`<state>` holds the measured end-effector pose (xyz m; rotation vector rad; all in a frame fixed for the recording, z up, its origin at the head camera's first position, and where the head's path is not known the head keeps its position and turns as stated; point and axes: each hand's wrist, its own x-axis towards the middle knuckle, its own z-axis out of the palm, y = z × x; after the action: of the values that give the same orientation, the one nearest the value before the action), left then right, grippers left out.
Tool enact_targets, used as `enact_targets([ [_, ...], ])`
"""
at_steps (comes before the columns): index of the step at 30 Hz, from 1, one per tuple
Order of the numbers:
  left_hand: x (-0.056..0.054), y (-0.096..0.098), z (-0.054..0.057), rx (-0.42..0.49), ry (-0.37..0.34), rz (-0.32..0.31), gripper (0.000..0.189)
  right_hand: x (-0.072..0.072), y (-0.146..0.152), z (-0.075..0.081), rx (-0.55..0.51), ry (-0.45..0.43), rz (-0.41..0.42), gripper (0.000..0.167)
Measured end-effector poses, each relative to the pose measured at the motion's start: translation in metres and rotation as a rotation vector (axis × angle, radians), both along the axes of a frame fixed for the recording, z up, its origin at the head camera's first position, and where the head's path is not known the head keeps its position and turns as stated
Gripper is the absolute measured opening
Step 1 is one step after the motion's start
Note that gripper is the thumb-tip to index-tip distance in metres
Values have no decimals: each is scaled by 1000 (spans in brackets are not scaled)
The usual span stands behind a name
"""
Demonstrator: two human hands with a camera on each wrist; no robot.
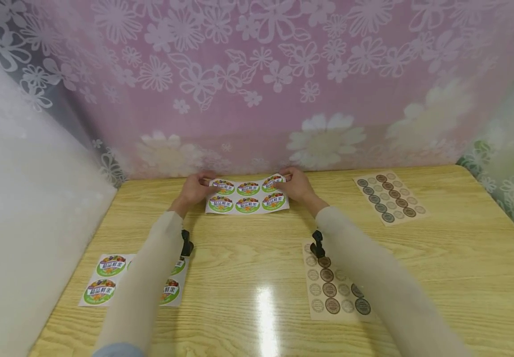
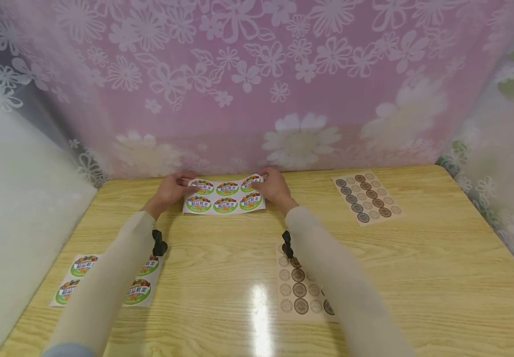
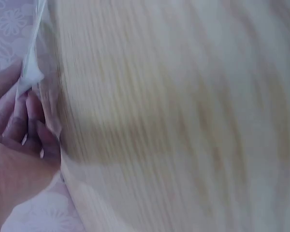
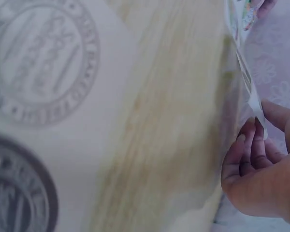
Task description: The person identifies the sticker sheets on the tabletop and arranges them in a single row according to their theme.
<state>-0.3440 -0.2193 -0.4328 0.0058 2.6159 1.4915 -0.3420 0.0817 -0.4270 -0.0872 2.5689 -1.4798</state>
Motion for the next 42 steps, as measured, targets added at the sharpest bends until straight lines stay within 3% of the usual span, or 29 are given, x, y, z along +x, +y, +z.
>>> enact_targets([
  [6,12,-11,7,-6,0,-41,48,11,-1,14,38,14,49,48],
  [12,26,-21,11,-22,-13,-64,44,33,0,28,-37,39,84,47],
  [21,57,-27,19,127,-7,-125,41,68,11,30,-136,15,63,48],
  [31,96,-29,19,144,24,-167,55,99,14,23,-179,40,63,59],
  [36,112,-28,16,125,11,-166,46,116,19,20,-161,69,110,42],
  [42,130,-31,11,90,-3,-175,43,133,24,13,-140,-7,136,27],
])
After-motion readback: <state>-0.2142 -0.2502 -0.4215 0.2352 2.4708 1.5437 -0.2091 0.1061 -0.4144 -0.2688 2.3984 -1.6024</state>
